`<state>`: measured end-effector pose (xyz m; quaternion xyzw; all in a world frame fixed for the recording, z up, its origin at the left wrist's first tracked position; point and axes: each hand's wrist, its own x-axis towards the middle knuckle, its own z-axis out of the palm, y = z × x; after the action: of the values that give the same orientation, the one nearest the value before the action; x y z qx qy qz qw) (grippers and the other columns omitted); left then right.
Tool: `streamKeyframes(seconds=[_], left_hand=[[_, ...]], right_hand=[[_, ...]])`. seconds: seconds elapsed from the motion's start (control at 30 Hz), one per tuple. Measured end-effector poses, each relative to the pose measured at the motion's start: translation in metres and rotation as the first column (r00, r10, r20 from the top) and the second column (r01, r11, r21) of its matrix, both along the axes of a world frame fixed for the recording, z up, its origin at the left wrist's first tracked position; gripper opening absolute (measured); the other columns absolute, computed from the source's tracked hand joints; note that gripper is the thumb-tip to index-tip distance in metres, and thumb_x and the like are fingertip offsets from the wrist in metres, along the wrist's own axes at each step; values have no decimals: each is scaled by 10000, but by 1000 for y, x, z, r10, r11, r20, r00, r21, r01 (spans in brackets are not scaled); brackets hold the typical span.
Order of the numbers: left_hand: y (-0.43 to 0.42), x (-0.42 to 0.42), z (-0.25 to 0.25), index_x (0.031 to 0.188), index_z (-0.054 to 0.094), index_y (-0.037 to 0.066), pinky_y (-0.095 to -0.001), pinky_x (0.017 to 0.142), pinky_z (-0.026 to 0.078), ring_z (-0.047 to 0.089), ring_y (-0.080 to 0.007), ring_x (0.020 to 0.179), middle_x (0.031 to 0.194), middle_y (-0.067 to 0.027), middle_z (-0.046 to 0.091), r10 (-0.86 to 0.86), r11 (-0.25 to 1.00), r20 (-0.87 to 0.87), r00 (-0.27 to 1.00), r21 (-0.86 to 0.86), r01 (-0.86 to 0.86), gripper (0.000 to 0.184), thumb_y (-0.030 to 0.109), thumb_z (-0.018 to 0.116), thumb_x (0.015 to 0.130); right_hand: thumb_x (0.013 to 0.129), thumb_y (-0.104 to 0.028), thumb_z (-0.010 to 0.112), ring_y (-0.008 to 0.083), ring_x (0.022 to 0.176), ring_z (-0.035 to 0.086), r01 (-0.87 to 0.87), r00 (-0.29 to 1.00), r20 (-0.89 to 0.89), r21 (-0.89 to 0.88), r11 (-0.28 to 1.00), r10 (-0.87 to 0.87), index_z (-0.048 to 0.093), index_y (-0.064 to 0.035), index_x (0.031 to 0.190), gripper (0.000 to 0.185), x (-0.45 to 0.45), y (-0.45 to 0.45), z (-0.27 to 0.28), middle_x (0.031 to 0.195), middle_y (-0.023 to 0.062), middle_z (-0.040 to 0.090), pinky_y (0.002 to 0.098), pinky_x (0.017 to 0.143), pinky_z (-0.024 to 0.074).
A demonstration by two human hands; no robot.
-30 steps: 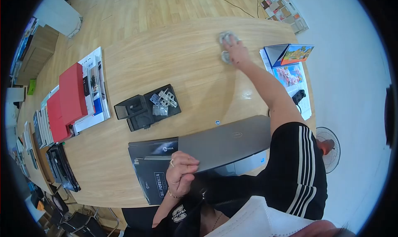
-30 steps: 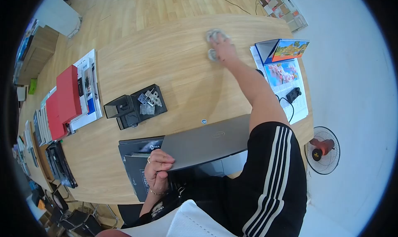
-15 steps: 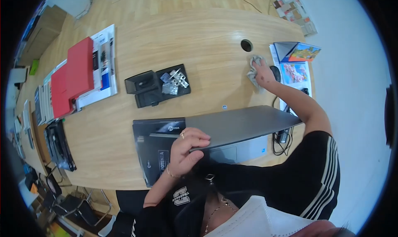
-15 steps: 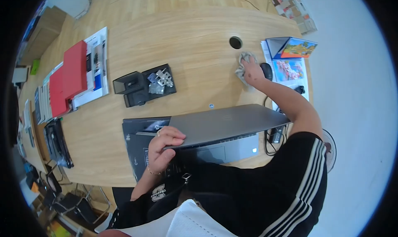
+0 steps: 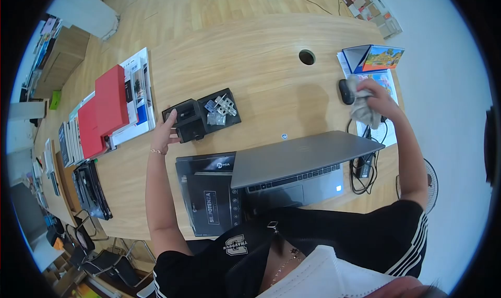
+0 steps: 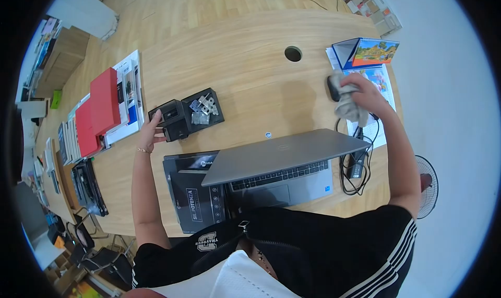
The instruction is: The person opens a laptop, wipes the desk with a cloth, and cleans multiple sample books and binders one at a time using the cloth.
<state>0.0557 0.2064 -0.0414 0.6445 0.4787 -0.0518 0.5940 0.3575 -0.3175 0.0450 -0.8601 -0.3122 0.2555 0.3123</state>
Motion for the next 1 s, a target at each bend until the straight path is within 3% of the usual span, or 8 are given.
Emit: streamKeyframes(seconds=[0.13,0.27,0.37,0.5,0.6,0.7,0.9,1.0], left_hand=[[3,24,-32,1220,502,102,-341,538,563,636,-236,755,1102,-94,578,-38,993,43,998,115,33,491,495,551,928],[-31,69,-38,1228,492,101,-322,504,550,584,-196,649,1046,-95,581,-159,975,51,986,165,149,453,466,495,959],[-63,106,-55,1236,478,105,-317,503,549,588,-187,670,1032,-95,585,-221,970,71,973,121,211,471,483,488,956],[-110,147,-52,1331,418,116,-342,557,566,603,-225,739,1136,-145,550,-270,963,111,956,51,266,576,532,490,940],[-124,158,-45,1463,296,118,-443,751,561,596,-310,1003,1389,-212,425,-343,928,154,927,-97,359,748,592,497,921],[-128,138,-17,1490,276,97,-448,934,482,490,-308,1235,1467,-193,377,-505,860,186,843,192,473,797,599,508,916],[-138,31,116,1362,498,65,-388,1053,371,500,-322,1267,1370,-183,521,-963,194,259,69,498,845,680,444,695,833],[-174,0,133,1254,585,74,-411,941,451,577,-358,1121,1186,-181,625,-994,6,-72,84,718,696,542,416,674,842]], right_hand=[[703,8,401,197,1095,534,547,837,-160,247,800,-523,547,-20,1174,494,-52,-85,27,1146,106,556,312,980,408],[854,-120,474,209,1080,595,794,609,-635,482,371,-476,531,1,1238,407,-142,-127,52,1209,114,589,331,922,491],[917,-272,540,202,983,628,971,239,-703,192,145,-670,578,-30,1173,354,-193,-162,32,1073,107,649,341,882,508],[932,-290,586,159,862,650,877,377,-728,81,474,-573,631,-21,1075,308,-246,-179,-33,980,74,675,304,791,533],[925,-207,600,159,844,661,847,211,-842,-95,523,-496,652,5,1045,250,-284,-168,-82,956,73,689,303,785,539],[920,-184,610,162,849,674,752,103,-836,-289,592,-539,650,30,1077,268,-312,-151,-111,975,89,699,304,787,543],[910,-236,657,181,801,687,587,-5,-884,-382,714,-468,656,51,1058,324,-320,-109,-125,951,98,707,311,749,552],[912,-260,662,179,782,686,543,-35,-904,-375,752,-426,661,51,1022,329,-323,-102,-151,918,99,707,305,723,551]])
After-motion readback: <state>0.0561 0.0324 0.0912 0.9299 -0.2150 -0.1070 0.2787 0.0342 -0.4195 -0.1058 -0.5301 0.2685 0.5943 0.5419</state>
